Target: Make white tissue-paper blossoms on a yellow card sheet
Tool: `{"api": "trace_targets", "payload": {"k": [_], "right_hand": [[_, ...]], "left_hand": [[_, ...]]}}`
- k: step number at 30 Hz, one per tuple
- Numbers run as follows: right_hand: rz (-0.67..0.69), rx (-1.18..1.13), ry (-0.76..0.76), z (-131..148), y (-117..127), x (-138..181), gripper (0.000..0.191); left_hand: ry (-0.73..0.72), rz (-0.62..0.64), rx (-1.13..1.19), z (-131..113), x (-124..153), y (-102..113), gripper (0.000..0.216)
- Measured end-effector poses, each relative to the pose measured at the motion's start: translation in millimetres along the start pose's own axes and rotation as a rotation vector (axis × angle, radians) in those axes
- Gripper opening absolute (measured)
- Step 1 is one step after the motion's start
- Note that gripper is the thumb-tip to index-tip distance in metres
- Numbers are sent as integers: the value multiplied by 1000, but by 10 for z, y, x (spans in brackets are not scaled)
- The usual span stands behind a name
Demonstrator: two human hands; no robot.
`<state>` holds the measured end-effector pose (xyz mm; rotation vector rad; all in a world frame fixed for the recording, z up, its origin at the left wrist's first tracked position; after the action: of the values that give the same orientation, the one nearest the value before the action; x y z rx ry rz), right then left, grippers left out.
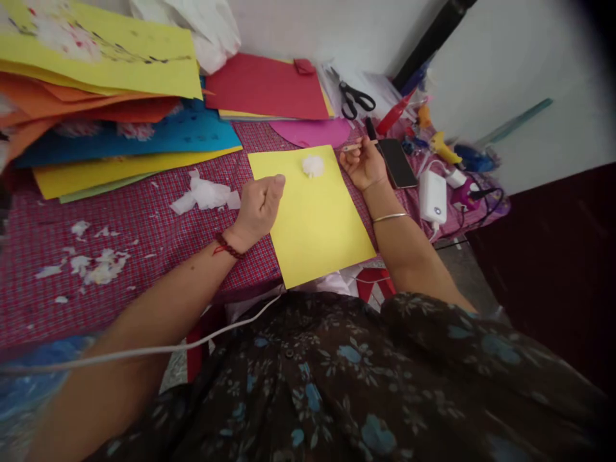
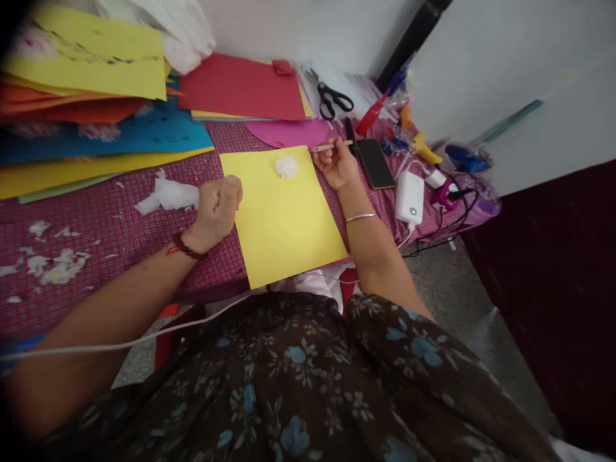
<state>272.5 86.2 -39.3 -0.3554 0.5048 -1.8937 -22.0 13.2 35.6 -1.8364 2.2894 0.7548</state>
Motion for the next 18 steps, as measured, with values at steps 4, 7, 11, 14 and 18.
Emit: {"api": "trace_targets", "payload": {"k": [4, 7, 11, 14, 18], "right_hand": [[3, -8, -2, -9, -79, 9, 27], [8, -24, 21, -13, -133, 13, 27], [-10, -46, 47, -23, -101, 47, 28], [57, -40, 17, -28, -95, 91, 28], [179, -51, -17, 11, -102, 163, 24]], "left_hand": [[-12, 71, -214, -1, 11, -109, 45], [-39, 230, -466, 78, 46, -289, 37], [-116, 399, -652, 153, 162, -477, 29], [-153, 434, -739, 131, 216, -533, 23], [-141, 404, -799, 61, 231, -553, 25]]}}
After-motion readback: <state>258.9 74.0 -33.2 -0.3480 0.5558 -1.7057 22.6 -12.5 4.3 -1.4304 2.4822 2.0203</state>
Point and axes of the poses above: each hand's wrist, its own x-axis away from the middle knuckle, its own y-axis out of the back of the hand, z = x × y, the point moved 8 cm from there along -x, towards the middle knuckle, and after that the axes turned 11 degrees about y, right-handed, at the moved point
